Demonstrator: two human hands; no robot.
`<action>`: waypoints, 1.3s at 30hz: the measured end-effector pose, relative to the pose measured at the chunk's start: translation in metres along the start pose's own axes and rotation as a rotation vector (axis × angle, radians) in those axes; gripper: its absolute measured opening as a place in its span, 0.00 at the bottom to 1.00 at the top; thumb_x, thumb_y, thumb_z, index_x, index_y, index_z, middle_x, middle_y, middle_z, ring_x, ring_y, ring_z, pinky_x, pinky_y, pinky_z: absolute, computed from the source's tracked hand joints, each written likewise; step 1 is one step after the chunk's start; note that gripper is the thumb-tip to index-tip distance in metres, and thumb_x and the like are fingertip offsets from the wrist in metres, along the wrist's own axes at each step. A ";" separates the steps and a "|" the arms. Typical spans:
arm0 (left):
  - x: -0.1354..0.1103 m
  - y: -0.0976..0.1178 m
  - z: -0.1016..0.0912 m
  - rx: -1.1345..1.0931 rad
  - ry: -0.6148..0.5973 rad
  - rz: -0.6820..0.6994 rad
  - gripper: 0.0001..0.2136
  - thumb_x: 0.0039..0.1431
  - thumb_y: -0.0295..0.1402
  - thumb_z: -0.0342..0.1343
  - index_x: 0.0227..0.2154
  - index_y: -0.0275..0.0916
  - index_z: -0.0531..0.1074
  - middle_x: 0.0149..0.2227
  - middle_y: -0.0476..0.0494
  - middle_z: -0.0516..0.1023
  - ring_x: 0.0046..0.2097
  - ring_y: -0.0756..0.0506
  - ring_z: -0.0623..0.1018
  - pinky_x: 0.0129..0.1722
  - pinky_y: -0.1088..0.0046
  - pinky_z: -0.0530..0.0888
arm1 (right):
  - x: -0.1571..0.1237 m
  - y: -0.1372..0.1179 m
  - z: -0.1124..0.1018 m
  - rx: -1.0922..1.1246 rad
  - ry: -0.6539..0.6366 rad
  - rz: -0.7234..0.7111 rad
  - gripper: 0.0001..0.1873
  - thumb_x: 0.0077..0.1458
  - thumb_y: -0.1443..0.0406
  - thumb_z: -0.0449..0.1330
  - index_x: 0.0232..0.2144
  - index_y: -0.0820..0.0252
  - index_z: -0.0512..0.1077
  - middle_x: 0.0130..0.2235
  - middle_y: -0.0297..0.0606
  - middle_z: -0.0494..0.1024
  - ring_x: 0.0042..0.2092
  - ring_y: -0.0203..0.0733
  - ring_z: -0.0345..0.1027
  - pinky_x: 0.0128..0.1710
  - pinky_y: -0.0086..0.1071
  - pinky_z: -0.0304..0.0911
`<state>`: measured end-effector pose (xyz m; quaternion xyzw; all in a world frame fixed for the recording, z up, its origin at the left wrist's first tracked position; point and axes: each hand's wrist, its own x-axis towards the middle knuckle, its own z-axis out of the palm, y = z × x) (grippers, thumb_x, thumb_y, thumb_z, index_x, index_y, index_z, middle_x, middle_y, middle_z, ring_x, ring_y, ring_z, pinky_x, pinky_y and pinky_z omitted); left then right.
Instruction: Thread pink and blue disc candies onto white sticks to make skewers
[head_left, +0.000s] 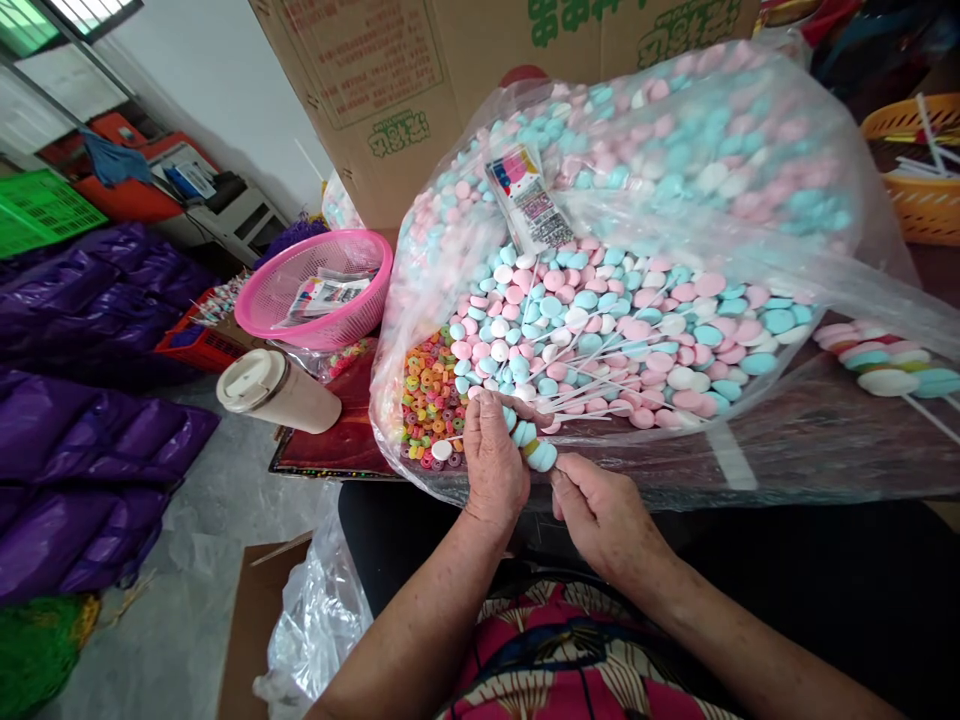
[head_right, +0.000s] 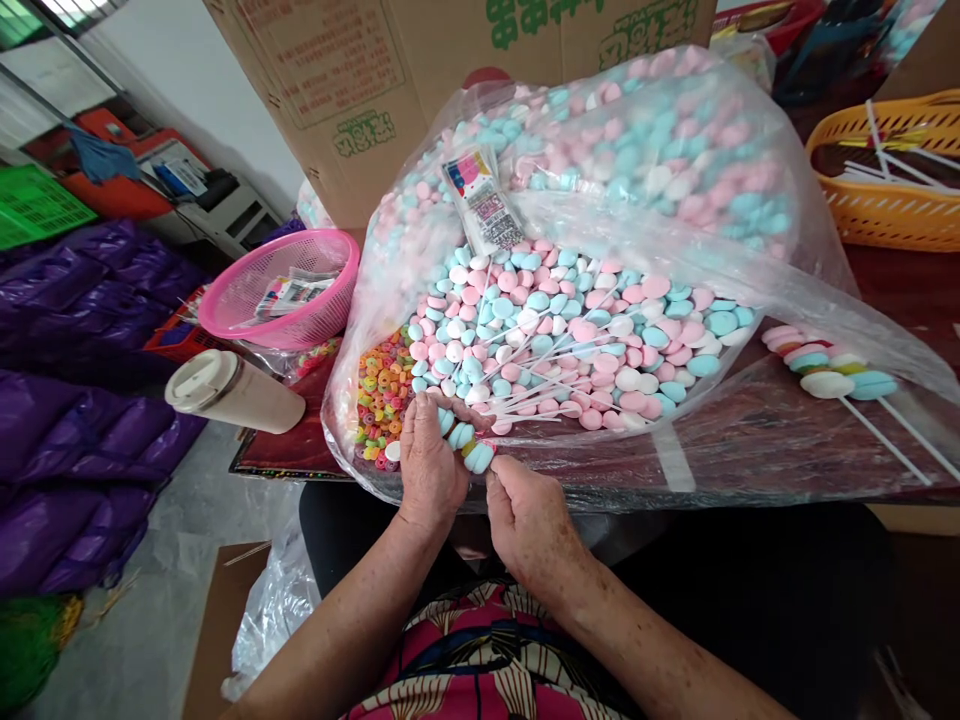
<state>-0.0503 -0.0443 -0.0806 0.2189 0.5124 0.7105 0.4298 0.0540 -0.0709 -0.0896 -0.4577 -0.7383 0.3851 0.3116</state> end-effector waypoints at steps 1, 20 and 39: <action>-0.001 -0.002 0.000 -0.016 -0.003 0.007 0.16 0.59 0.46 0.48 0.24 0.38 0.64 0.21 0.52 0.70 0.22 0.53 0.71 0.26 0.78 0.69 | 0.000 0.002 0.003 -0.011 0.008 -0.023 0.14 0.57 0.64 0.44 0.20 0.57 0.59 0.18 0.33 0.67 0.21 0.35 0.60 0.23 0.28 0.51; 0.020 0.009 0.038 -0.041 -0.184 -0.241 0.28 0.46 0.58 0.54 0.38 0.38 0.66 0.23 0.49 0.73 0.24 0.49 0.74 0.23 0.76 0.71 | 0.005 0.018 -0.040 0.129 0.057 0.127 0.16 0.61 0.63 0.45 0.23 0.59 0.62 0.21 0.31 0.66 0.25 0.33 0.59 0.27 0.26 0.52; 0.014 0.040 0.000 0.521 -0.526 0.234 0.17 0.48 0.30 0.63 0.40 0.40 0.66 0.23 0.54 0.75 0.23 0.54 0.72 0.25 0.81 0.68 | -0.010 0.008 -0.046 -0.502 0.172 -0.239 0.15 0.60 0.70 0.44 0.36 0.65 0.71 0.26 0.40 0.76 0.27 0.39 0.69 0.27 0.30 0.53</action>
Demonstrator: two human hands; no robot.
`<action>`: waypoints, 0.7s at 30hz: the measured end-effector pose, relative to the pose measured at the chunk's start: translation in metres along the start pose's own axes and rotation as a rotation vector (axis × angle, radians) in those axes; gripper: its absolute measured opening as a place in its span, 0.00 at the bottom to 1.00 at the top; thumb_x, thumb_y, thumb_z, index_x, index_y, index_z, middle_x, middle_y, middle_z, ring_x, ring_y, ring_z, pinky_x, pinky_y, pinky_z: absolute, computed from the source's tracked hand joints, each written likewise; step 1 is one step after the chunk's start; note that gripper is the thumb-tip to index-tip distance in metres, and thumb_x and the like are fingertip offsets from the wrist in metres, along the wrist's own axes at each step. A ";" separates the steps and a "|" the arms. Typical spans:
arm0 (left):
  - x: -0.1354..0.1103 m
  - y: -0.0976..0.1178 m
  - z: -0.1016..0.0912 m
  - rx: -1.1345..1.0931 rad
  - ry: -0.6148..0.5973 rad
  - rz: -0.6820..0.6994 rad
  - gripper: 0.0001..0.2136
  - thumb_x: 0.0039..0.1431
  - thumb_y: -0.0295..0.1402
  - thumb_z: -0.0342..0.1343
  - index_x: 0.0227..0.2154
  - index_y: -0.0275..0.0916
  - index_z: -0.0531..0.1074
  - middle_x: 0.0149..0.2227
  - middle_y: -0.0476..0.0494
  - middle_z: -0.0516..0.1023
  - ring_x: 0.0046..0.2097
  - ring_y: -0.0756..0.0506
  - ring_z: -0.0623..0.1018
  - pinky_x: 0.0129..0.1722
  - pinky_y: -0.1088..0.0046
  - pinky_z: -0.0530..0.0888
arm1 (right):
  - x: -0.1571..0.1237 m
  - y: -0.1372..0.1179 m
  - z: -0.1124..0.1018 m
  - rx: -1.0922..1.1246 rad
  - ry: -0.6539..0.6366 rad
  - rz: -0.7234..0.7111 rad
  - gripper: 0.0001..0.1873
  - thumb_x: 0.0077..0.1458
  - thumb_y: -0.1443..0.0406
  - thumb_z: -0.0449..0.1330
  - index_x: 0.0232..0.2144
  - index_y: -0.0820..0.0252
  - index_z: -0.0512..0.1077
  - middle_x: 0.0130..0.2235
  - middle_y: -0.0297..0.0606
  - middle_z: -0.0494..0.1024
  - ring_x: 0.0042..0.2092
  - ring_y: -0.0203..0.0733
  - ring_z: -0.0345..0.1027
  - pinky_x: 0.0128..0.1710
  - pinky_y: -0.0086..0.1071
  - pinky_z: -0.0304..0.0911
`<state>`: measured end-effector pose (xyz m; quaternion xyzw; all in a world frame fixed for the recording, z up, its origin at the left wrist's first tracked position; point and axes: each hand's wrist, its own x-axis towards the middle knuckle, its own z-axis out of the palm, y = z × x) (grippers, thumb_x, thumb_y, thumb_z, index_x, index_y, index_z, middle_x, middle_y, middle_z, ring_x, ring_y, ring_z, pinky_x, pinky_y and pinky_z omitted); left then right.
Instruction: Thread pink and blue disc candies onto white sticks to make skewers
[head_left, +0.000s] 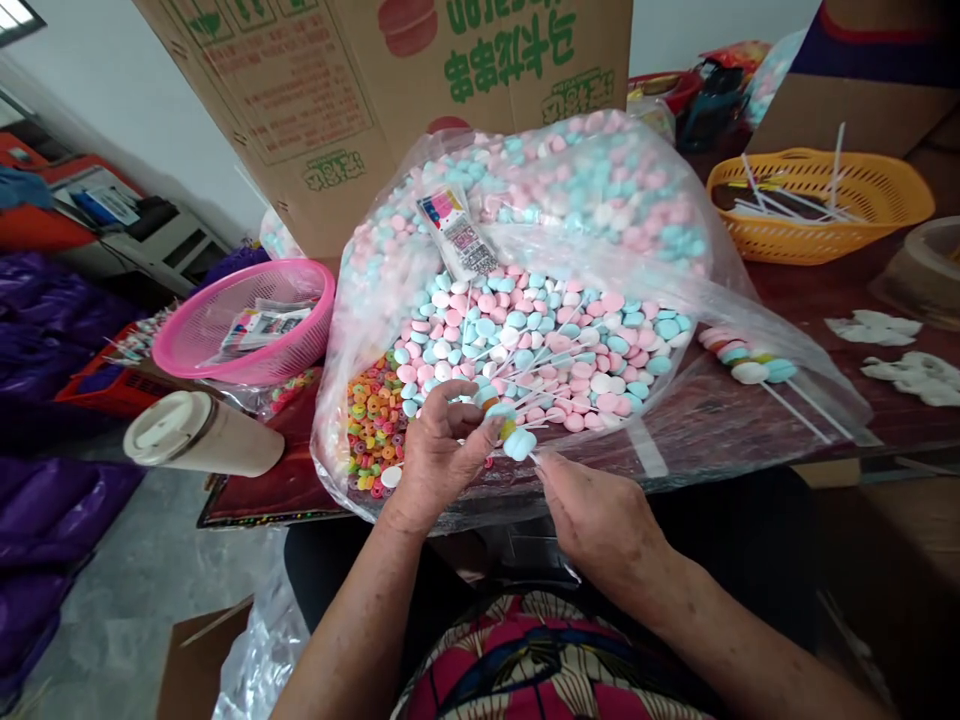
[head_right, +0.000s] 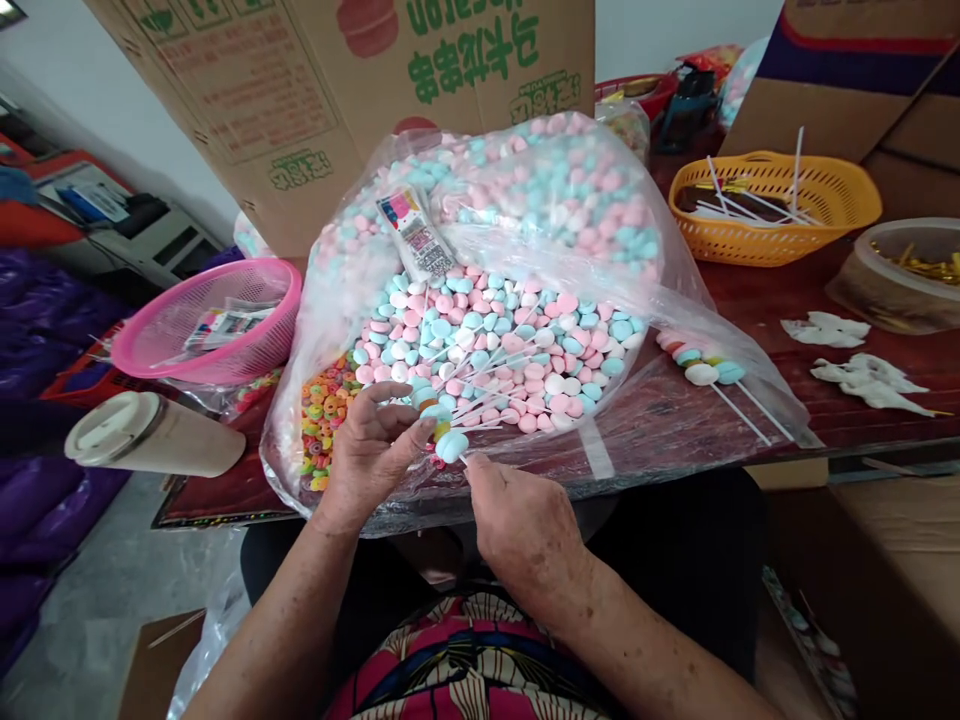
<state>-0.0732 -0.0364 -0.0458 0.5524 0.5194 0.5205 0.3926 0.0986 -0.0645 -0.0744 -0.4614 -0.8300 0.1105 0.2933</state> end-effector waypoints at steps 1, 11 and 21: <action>-0.001 0.000 -0.003 0.010 0.020 0.024 0.17 0.47 0.29 0.64 0.40 0.40 0.67 0.23 0.54 0.75 0.23 0.54 0.72 0.26 0.81 0.68 | 0.002 -0.001 -0.005 0.085 -0.035 0.026 0.15 0.60 0.68 0.43 0.35 0.63 0.70 0.26 0.39 0.76 0.27 0.38 0.69 0.27 0.29 0.54; -0.012 0.002 -0.004 -0.063 0.113 0.073 0.25 0.36 0.23 0.68 0.41 0.40 0.73 0.37 0.42 0.80 0.38 0.44 0.79 0.42 0.70 0.74 | 0.007 -0.007 -0.018 0.384 -0.119 0.133 0.14 0.62 0.64 0.44 0.28 0.59 0.65 0.23 0.34 0.71 0.25 0.35 0.62 0.26 0.28 0.53; -0.002 0.012 -0.026 0.206 -0.042 0.141 0.20 0.37 0.27 0.68 0.38 0.44 0.76 0.35 0.45 0.81 0.38 0.43 0.79 0.45 0.67 0.73 | 0.016 0.000 -0.045 0.743 -0.453 0.242 0.19 0.62 0.57 0.45 0.22 0.58 0.60 0.18 0.29 0.64 0.21 0.32 0.56 0.22 0.26 0.52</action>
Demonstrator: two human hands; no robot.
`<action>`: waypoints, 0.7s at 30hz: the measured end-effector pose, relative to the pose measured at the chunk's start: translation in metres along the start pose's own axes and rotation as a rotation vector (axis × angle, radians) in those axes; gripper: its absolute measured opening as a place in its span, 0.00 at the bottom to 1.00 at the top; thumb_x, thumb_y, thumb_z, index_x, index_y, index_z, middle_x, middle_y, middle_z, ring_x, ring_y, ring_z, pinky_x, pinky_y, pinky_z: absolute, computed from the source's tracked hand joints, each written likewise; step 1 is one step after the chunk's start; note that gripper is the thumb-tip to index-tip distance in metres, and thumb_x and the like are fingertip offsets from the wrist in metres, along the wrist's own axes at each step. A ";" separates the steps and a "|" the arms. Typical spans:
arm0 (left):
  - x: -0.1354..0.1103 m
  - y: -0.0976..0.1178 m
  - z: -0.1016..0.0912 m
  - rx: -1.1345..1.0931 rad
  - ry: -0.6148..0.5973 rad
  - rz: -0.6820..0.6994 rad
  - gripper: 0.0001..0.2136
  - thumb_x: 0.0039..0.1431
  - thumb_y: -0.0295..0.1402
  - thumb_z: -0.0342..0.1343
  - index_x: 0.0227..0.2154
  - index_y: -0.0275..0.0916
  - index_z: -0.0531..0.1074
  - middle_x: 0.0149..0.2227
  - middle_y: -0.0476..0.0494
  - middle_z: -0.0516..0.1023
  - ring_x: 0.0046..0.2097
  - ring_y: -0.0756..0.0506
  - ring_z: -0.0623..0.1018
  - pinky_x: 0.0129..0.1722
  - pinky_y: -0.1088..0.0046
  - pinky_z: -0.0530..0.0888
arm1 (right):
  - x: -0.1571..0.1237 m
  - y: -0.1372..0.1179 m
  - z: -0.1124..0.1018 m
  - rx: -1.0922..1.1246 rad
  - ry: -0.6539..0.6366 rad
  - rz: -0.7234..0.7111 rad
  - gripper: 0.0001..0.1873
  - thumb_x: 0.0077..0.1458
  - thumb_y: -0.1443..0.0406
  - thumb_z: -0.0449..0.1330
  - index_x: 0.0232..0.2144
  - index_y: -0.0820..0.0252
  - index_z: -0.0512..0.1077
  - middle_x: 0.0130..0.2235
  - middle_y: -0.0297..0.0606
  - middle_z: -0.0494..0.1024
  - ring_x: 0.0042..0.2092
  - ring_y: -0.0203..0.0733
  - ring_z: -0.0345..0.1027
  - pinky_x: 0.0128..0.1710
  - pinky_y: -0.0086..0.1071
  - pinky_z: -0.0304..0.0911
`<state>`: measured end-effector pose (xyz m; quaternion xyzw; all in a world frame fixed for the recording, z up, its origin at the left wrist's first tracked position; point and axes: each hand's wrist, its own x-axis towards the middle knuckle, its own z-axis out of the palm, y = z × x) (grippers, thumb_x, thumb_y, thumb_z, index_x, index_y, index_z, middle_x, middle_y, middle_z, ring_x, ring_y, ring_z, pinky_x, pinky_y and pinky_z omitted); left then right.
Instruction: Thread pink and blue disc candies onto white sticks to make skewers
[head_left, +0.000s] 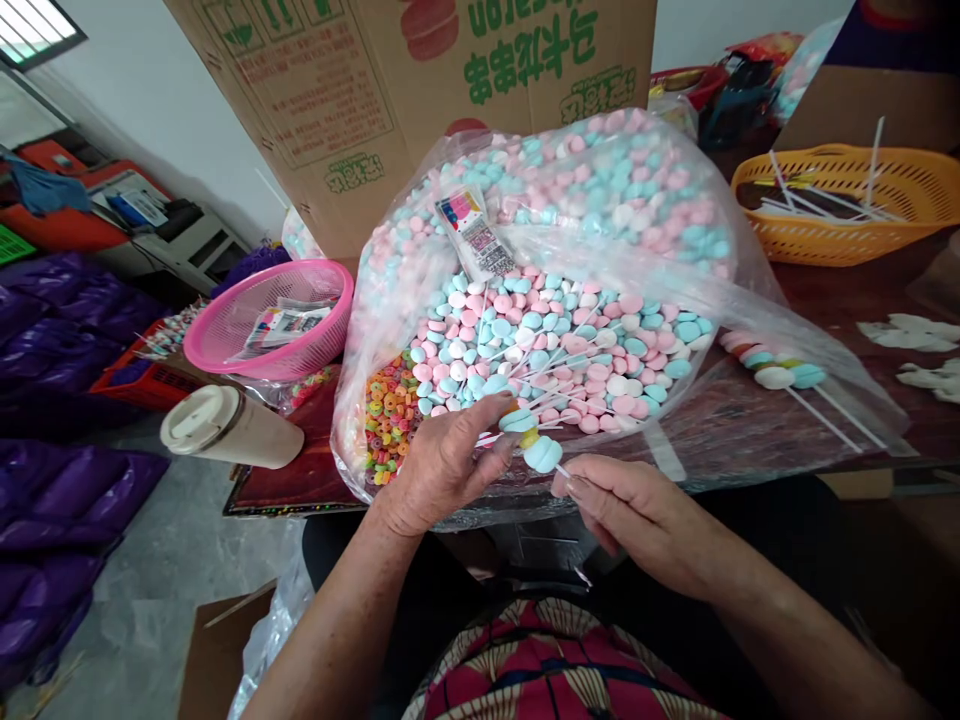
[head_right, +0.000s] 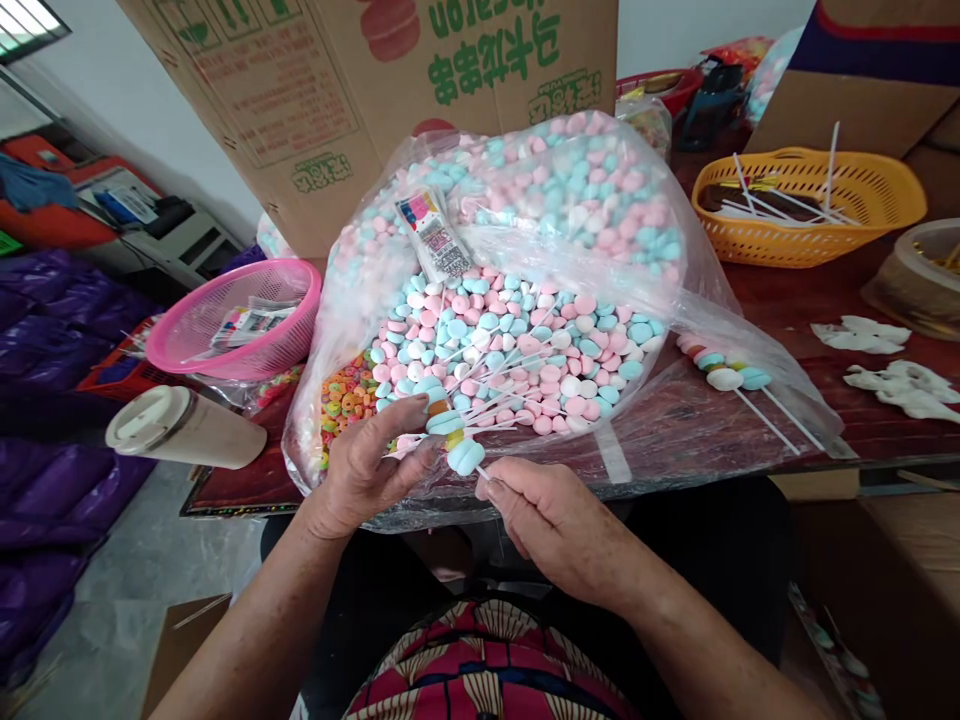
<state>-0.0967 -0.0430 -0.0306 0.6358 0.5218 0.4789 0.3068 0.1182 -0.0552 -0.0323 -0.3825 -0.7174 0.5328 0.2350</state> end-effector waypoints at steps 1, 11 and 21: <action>0.000 0.000 0.000 -0.002 -0.013 -0.003 0.18 0.37 0.28 0.68 0.36 0.44 0.77 0.36 0.44 0.81 0.39 0.42 0.79 0.46 0.65 0.73 | 0.000 -0.001 -0.003 0.043 -0.032 0.020 0.19 0.62 0.56 0.45 0.23 0.58 0.62 0.17 0.28 0.64 0.21 0.31 0.55 0.21 0.26 0.52; 0.017 0.006 0.038 -0.782 0.387 -0.275 0.24 0.47 0.54 0.58 0.40 0.40 0.68 0.38 0.44 0.74 0.36 0.48 0.75 0.35 0.71 0.73 | 0.005 0.017 0.005 0.169 0.080 0.062 0.18 0.60 0.54 0.45 0.31 0.60 0.66 0.15 0.26 0.62 0.19 0.33 0.55 0.21 0.27 0.51; 0.035 0.014 0.069 -0.872 0.332 -0.418 0.23 0.49 0.51 0.59 0.16 0.38 0.60 0.13 0.56 0.61 0.12 0.56 0.60 0.12 0.79 0.62 | 0.023 0.025 0.038 -0.052 0.260 -0.118 0.13 0.60 0.64 0.45 0.25 0.59 0.62 0.24 0.31 0.66 0.27 0.33 0.58 0.29 0.27 0.53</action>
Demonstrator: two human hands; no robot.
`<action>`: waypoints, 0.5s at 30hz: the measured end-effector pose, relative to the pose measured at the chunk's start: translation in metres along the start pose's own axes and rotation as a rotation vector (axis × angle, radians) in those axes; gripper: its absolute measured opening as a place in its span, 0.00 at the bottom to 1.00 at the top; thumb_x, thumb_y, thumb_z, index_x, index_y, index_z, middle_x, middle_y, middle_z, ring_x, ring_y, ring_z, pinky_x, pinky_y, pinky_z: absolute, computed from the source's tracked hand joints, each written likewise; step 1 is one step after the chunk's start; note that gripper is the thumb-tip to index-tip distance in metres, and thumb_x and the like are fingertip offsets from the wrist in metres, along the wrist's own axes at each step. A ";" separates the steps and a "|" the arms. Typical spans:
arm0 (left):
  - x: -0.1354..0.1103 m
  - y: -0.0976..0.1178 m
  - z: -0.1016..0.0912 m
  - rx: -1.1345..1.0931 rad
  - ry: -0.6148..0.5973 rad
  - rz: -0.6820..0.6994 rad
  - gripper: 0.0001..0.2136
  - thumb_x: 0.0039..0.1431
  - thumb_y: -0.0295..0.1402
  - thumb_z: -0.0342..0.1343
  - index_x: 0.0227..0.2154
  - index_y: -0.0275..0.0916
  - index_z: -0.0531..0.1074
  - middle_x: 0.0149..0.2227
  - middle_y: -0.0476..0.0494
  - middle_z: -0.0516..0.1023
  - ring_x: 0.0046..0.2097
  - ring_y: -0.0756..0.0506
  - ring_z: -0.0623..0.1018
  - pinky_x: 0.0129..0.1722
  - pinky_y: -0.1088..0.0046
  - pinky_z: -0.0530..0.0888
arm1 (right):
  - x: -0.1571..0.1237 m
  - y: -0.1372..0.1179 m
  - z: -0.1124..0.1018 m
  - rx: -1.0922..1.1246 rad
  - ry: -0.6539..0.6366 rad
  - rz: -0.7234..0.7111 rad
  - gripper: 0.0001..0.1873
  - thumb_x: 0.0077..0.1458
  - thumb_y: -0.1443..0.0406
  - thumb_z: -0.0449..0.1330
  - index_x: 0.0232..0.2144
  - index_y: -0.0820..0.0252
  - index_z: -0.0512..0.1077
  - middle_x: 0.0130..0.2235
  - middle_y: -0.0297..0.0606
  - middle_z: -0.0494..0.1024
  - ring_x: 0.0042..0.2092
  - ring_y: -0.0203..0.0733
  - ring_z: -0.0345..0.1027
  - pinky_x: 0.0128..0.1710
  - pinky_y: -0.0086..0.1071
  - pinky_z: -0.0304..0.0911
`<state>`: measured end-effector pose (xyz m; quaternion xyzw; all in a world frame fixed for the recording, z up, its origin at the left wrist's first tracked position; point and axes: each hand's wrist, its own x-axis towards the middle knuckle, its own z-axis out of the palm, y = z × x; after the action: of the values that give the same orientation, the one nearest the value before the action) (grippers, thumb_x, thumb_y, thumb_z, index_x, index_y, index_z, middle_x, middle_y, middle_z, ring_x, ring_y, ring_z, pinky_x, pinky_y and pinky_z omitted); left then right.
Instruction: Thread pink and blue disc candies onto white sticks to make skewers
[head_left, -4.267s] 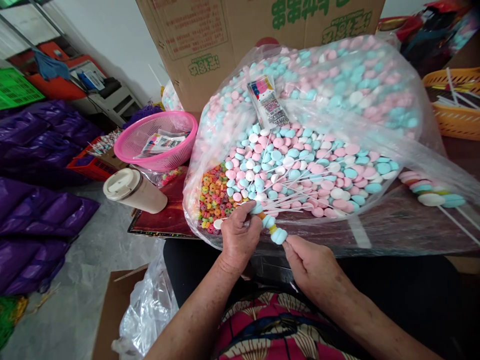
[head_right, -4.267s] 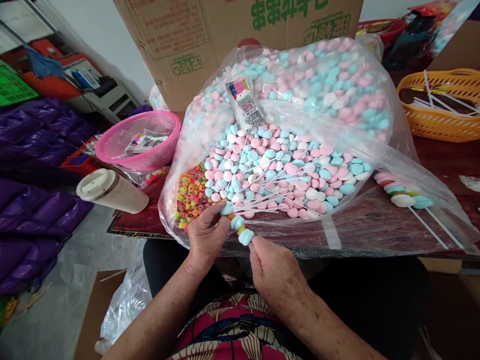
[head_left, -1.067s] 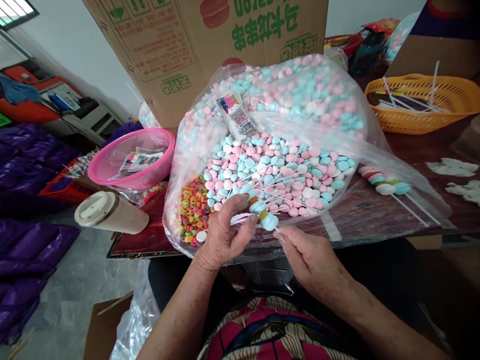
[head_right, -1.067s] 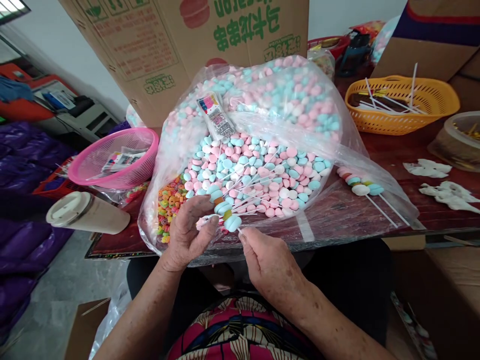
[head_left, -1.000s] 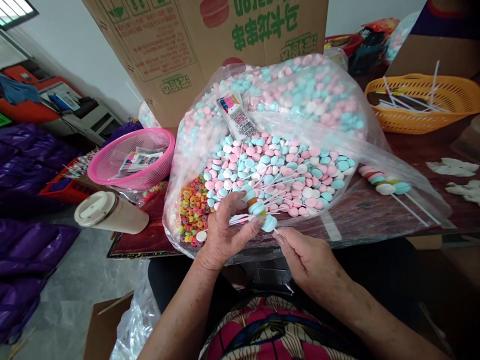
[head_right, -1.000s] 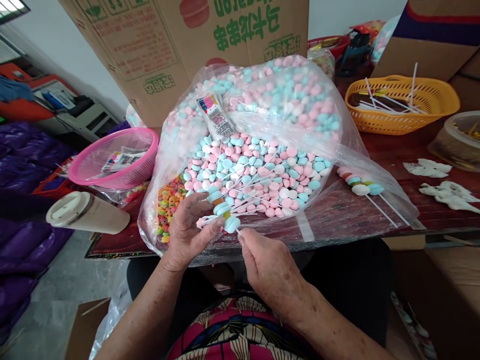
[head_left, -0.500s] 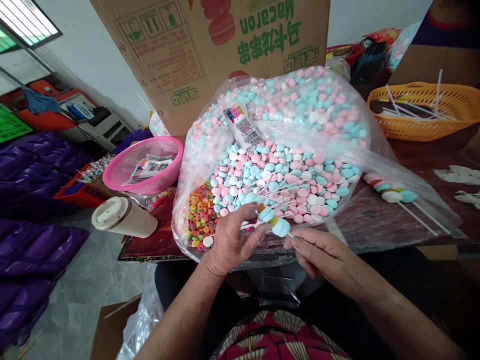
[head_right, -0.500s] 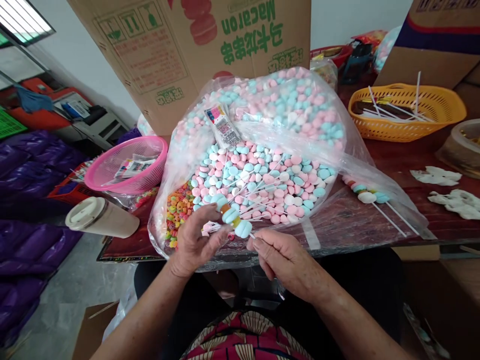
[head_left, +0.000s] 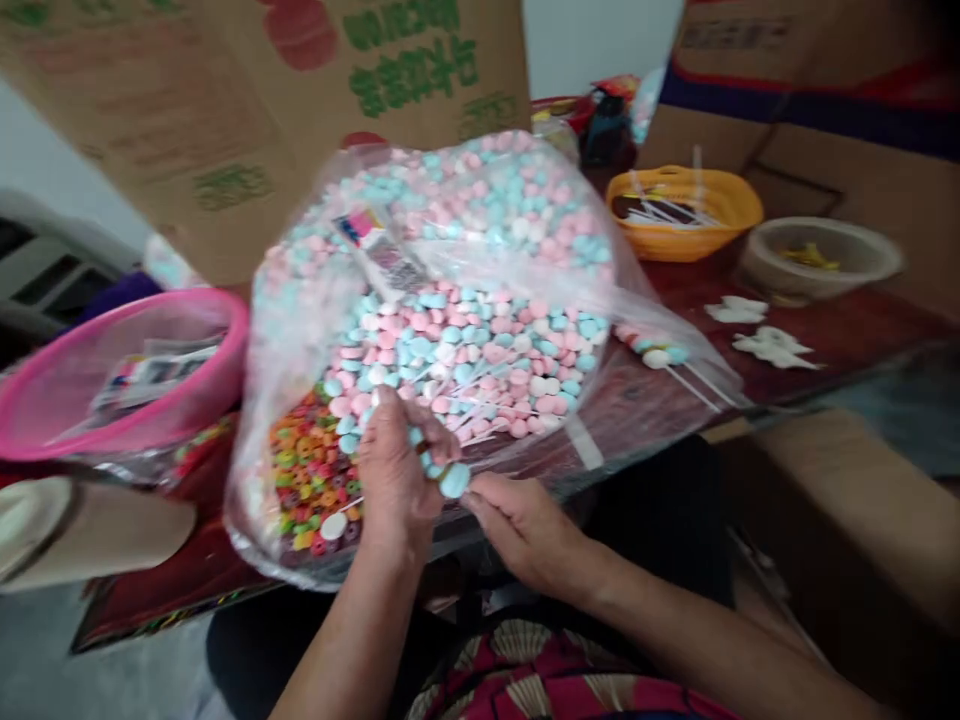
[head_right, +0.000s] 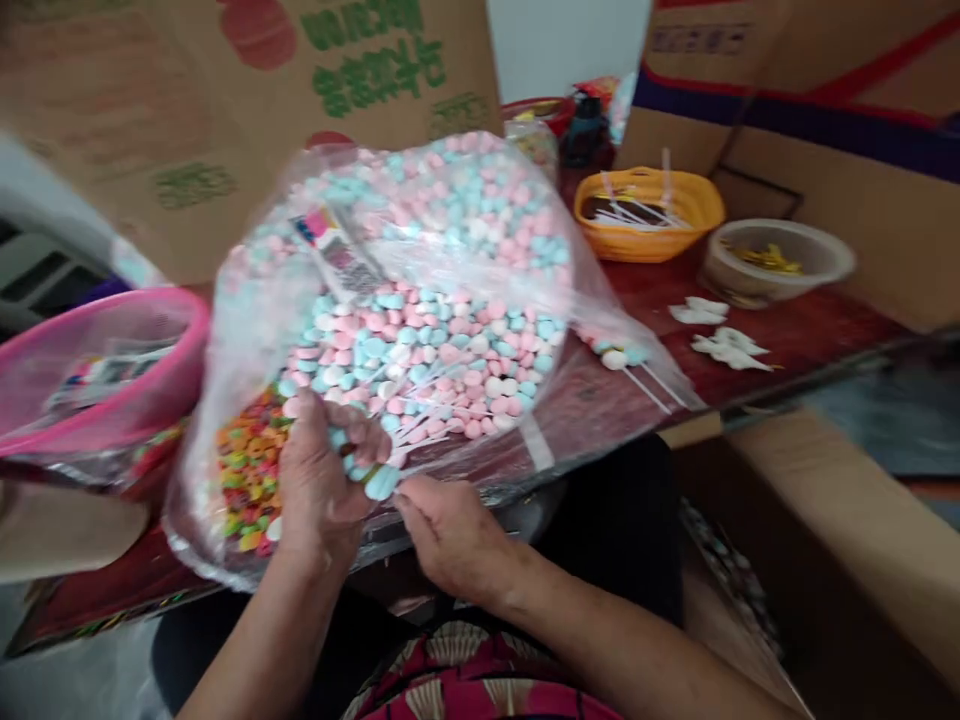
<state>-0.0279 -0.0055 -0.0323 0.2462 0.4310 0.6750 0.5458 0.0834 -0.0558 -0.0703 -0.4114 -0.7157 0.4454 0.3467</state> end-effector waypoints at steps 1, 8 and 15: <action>0.001 -0.003 0.001 0.018 -0.005 0.011 0.23 0.49 0.51 0.59 0.16 0.38 0.59 0.13 0.56 0.61 0.12 0.56 0.59 0.11 0.79 0.61 | 0.000 0.003 0.002 -0.030 0.012 -0.016 0.12 0.60 0.65 0.45 0.26 0.59 0.62 0.25 0.32 0.67 0.28 0.33 0.58 0.29 0.27 0.53; 0.007 -0.025 0.003 0.041 -0.130 -0.064 0.26 0.44 0.57 0.58 0.35 0.39 0.69 0.28 0.47 0.76 0.24 0.50 0.74 0.24 0.74 0.73 | -0.017 0.041 -0.037 -0.232 0.147 0.057 0.15 0.61 0.63 0.42 0.30 0.60 0.67 0.28 0.37 0.72 0.29 0.36 0.64 0.30 0.27 0.58; -0.004 -0.046 -0.027 0.276 -0.142 -0.108 0.13 0.48 0.40 0.62 0.34 0.37 0.72 0.32 0.46 0.78 0.33 0.47 0.78 0.37 0.68 0.74 | -0.025 0.085 -0.153 -1.199 0.324 0.696 0.17 0.59 0.65 0.45 0.34 0.65 0.73 0.31 0.50 0.74 0.34 0.50 0.68 0.33 0.38 0.58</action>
<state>-0.0243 -0.0159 -0.0844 0.3425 0.4927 0.5599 0.5713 0.2497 -0.0015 -0.0958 -0.7971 -0.6038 -0.0068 0.0004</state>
